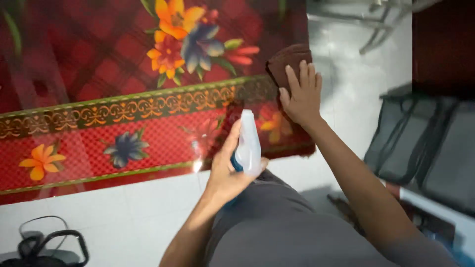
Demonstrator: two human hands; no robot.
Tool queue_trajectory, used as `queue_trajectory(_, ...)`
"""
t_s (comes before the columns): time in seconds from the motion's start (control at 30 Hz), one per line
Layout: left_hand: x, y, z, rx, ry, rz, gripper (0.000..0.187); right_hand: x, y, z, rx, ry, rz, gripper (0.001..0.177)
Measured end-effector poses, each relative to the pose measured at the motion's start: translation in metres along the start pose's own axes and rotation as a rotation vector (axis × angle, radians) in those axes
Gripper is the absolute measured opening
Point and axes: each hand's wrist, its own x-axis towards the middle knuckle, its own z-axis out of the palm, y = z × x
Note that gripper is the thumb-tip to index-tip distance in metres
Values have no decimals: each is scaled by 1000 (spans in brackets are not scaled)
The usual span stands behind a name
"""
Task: Cleaning a glass-topped dining table using a spray bottle and a cloth.
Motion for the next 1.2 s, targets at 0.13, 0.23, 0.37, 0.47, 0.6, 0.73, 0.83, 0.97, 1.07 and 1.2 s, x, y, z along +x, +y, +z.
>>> queue_trajectory(0.13, 32, -6, 7, -82, 87, 89, 99, 64, 25, 15, -25, 1, -96, 62)
queue_trajectory(0.23, 45, 7, 23, -170, 175, 8, 98, 100, 39, 16, 3, 10, -189, 62)
queue_trajectory(0.37, 71, 11, 34, -146, 255, -13, 101, 177, 51, 21, 7, -13, -313, 67)
queue_trajectory(0.47, 78, 22, 49, -154, 321, 13, 102, 229, 59, 23, 40, -51, -376, 67)
queue_trajectory(0.6, 65, 27, 93, -408, 448, -14, 105, 271, 76, 39, 105, -84, -483, 64)
queue_trajectory(0.73, 55, 22, 161, -432, 677, 100, 102, 269, 84, 46, 155, -84, -591, 64)
queue_trajectory(0.83, 48, 21, 218, -284, 875, 0, 101, 210, 76, 28, 130, -111, -635, 65)
queue_trajectory(0.97, 54, 13, 277, -411, 963, -78, 105, 100, 67, 0, -9, -173, -873, 64)
queue_trajectory(1.07, 58, 14, 308, -465, 1002, -64, 104, 61, 76, -14, 203, -222, -1167, 60)
queue_trajectory(1.2, 72, 22, 307, -459, 1033, 38, 101, 124, 38, -75, 292, -565, -1311, 47)
